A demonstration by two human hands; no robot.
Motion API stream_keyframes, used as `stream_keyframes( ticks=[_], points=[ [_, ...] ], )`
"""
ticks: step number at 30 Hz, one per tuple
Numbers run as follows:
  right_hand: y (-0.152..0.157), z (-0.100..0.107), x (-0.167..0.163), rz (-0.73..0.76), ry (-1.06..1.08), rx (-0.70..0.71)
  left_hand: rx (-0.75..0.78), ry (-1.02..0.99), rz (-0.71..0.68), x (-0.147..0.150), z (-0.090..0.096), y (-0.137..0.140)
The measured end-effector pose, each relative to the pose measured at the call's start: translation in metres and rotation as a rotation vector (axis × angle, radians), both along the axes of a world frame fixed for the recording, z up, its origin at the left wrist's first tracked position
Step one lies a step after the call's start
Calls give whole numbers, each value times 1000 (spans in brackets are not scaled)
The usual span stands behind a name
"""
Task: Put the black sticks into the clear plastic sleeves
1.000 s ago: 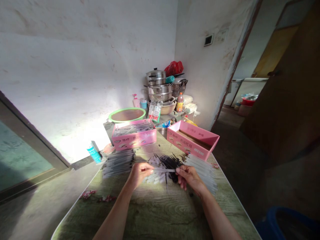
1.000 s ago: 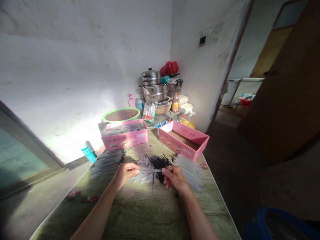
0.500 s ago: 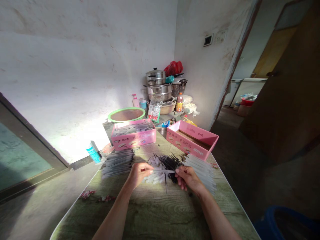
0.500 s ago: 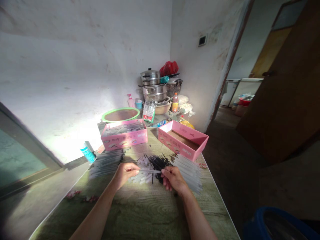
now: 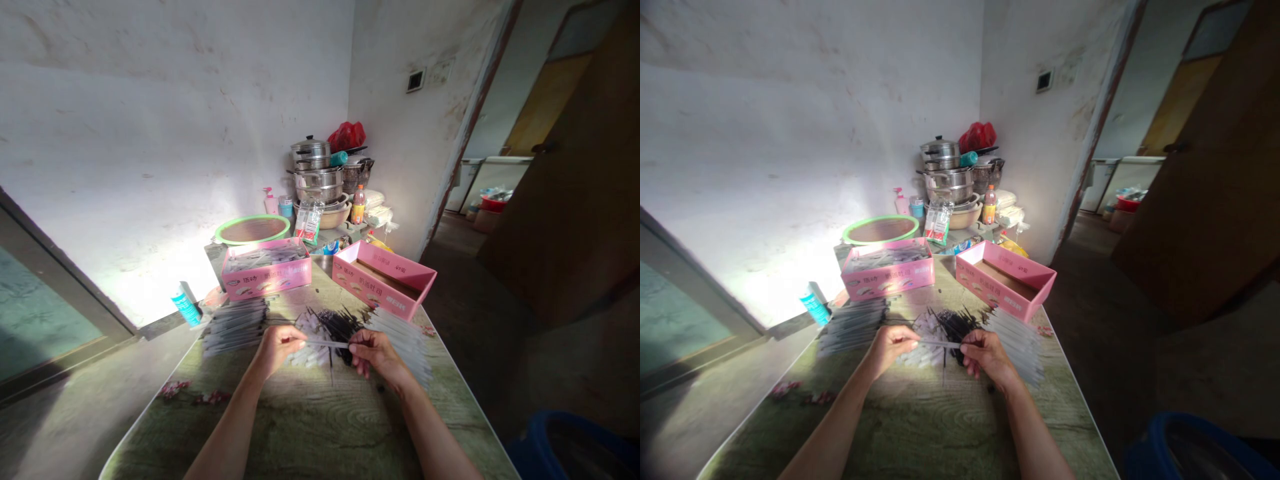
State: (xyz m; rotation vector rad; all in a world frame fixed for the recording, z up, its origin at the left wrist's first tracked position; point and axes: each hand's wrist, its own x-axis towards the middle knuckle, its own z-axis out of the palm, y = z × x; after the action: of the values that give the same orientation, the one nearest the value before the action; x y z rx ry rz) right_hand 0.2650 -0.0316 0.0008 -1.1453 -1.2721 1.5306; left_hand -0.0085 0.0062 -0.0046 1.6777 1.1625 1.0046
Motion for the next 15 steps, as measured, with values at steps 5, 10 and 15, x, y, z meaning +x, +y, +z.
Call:
stream_keyframes(
  ticks=[5, 10, 15],
  points=[
    [-1, -1, -1, 23, -38, -18, -3, -2, -3, 0, -2, 1],
    [1, 1, 8, -70, -58, 43, -23, -21, 28, -4, 1, 1],
    [8, -3, 10, -235, -293, 224, 3, 7, 119, -9, 5, 4]
  ],
)
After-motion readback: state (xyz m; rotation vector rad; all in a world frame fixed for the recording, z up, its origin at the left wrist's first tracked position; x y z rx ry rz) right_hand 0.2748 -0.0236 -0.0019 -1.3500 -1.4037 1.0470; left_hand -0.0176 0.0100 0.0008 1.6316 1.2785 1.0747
